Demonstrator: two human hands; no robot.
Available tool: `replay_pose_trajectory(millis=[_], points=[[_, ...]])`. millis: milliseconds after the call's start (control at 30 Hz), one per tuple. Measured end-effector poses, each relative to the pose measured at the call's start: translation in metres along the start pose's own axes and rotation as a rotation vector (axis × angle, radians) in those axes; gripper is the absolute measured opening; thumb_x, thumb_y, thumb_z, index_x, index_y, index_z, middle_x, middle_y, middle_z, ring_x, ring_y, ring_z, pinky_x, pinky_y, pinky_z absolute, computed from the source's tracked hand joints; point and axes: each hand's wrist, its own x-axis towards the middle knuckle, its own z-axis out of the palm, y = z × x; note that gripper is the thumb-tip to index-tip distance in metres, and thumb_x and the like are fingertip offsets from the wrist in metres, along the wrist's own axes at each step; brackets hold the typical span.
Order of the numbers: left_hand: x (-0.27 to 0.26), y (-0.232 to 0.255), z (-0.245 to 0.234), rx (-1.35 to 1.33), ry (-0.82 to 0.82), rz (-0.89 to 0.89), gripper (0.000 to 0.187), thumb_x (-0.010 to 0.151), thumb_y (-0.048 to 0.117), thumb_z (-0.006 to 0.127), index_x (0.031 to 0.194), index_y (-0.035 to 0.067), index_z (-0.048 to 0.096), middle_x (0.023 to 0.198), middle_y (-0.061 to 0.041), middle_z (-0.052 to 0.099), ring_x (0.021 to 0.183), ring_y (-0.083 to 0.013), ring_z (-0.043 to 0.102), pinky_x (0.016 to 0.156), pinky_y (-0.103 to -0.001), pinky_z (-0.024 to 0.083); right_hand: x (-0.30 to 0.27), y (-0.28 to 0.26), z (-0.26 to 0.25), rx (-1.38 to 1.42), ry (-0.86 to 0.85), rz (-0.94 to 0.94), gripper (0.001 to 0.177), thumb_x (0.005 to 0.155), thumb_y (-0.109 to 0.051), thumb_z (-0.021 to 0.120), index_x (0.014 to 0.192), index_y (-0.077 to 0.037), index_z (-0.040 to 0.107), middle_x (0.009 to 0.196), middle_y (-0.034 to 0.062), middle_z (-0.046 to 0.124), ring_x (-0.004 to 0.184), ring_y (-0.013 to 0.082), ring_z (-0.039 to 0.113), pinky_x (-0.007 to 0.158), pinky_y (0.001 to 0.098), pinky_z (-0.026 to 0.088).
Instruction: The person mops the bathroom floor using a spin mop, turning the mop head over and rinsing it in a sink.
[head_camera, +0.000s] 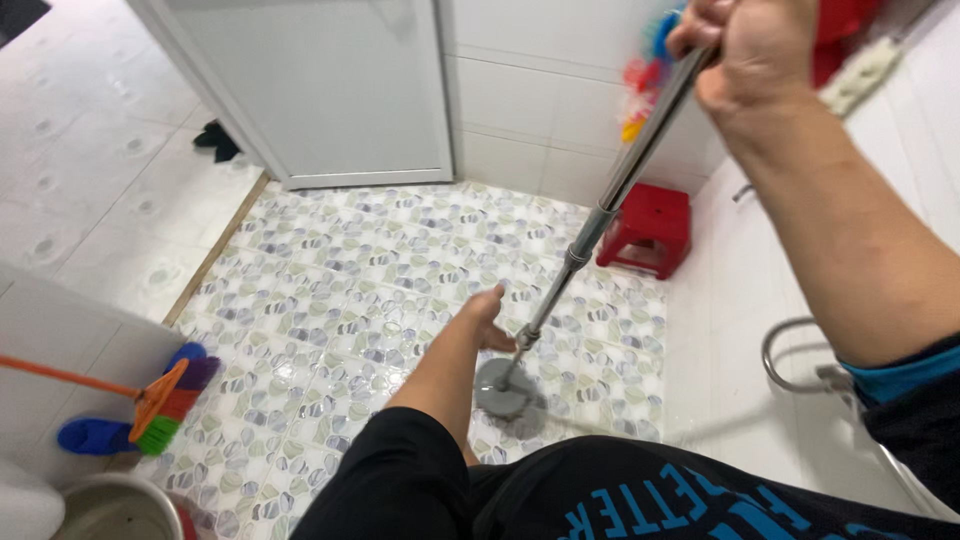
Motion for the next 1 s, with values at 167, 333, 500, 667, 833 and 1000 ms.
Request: replay_pose_trajectory(millis=[167, 333, 500, 667, 833, 1000], points=[[0.006, -0.002, -0.064, -0.405, -0.022, 0.048, 0.096, 0.094, 0.078, 0.038, 0.164, 0.020, 0.009, 0.161, -0.038, 0.018, 0.134, -0.0577, 0.042, 0.103, -0.070, 0.045, 0.035, 0.030, 0.013, 0.026, 0.023, 0.075, 0.027, 0.111, -0.026, 0.056, 0.089, -0.012, 0.050, 0.073, 0.0017, 0.042, 0.063, 0.0162, 0.039, 0.069, 0.0365, 0.041], [0.030, 0.043, -0.109, -0.826, -0.071, 0.283, 0.087, 0.094, 0.071, 0.049, 0.155, 0.012, 0.028, 0.133, -0.034, 0.043, 0.107, -0.0458, 0.058, 0.088, -0.058, 0.059, 0.052, 0.060, 0.015, -0.134, 0.118, 0.104, 0.024, 0.107, -0.030, 0.059, 0.093, -0.011, 0.051, 0.080, 0.0035, 0.044, 0.072, 0.0193, 0.040, 0.074, 0.0394, 0.041], [0.010, 0.079, -0.196, -1.583, 0.058, 0.673, 0.073, 0.101, 0.055, 0.068, 0.137, -0.001, 0.037, 0.107, -0.023, 0.059, 0.094, -0.0356, 0.064, 0.085, -0.049, 0.060, 0.056, 0.084, 0.009, -0.379, 0.196, 0.154, 0.025, 0.104, -0.034, 0.062, 0.098, -0.011, 0.053, 0.088, 0.0054, 0.046, 0.081, 0.0223, 0.041, 0.080, 0.0422, 0.040], [0.024, 0.093, -0.276, -1.609, 0.006, 0.522, 0.046, 0.102, 0.043, 0.054, 0.126, 0.006, 0.041, 0.100, -0.009, 0.054, 0.089, -0.0255, 0.059, 0.089, -0.054, 0.057, 0.062, 0.108, -0.005, -0.710, 0.234, 0.215, 0.029, 0.101, -0.037, 0.064, 0.102, -0.010, 0.054, 0.095, 0.0072, 0.047, 0.090, 0.0254, 0.042, 0.085, 0.0451, 0.040], [0.076, 0.095, -0.320, -1.599, 0.034, 0.574, 0.018, 0.105, 0.023, 0.045, 0.109, 0.005, 0.047, 0.092, -0.010, 0.059, 0.078, -0.0239, 0.062, 0.077, -0.049, 0.059, 0.061, 0.128, -0.019, -1.065, 0.210, 0.269, 0.035, 0.097, -0.041, 0.067, 0.107, -0.010, 0.056, 0.102, 0.0090, 0.049, 0.099, 0.0284, 0.043, 0.091, 0.0479, 0.040], [0.066, 0.080, -0.348, -1.760, 0.291, 0.518, 0.022, 0.107, 0.025, 0.047, 0.114, 0.004, 0.045, 0.093, -0.008, 0.059, 0.078, -0.0213, 0.062, 0.074, -0.042, 0.060, 0.069, 0.138, -0.043, -1.339, 0.151, 0.264, 0.042, 0.094, -0.045, 0.070, 0.111, -0.009, 0.058, 0.110, 0.0108, 0.050, 0.108, 0.0315, 0.044, 0.096, 0.0508, 0.039]])
